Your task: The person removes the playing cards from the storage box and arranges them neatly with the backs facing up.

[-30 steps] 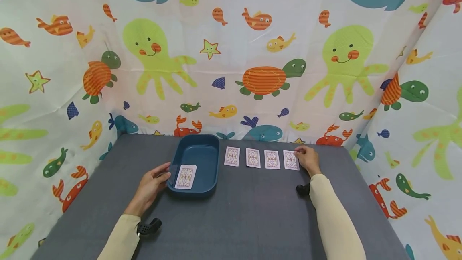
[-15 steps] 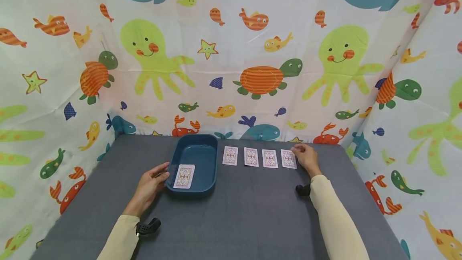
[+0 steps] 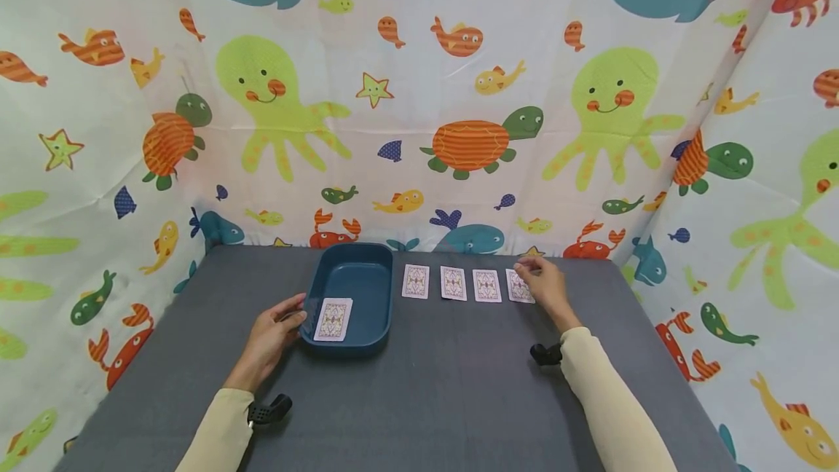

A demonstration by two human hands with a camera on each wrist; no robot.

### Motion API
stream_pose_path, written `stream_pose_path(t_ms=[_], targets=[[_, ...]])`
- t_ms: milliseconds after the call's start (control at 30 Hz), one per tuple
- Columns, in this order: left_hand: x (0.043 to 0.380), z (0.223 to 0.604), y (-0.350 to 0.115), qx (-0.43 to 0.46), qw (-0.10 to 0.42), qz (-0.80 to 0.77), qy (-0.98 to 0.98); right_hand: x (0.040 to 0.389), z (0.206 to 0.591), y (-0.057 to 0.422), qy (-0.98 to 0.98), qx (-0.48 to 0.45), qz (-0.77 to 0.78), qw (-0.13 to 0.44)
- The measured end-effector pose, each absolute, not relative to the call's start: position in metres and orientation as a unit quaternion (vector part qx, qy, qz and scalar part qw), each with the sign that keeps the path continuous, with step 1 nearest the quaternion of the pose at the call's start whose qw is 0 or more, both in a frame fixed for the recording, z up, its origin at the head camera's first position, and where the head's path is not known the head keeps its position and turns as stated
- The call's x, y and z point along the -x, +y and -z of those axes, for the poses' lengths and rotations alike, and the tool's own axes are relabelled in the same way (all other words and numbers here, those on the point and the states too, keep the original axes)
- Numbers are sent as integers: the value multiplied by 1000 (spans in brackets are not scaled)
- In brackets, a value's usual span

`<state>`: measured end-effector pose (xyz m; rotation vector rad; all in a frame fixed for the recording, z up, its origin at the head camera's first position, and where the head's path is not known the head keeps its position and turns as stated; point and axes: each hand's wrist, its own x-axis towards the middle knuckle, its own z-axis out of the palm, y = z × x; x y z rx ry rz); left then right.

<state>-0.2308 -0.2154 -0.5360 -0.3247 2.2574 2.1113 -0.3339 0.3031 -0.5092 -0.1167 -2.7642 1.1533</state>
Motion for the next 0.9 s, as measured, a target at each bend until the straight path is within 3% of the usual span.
stream_pose_path(t_ms=[900], targets=[[229, 535, -211, 109, 1, -677, 728, 288, 479, 221, -866, -81, -488, 71]])
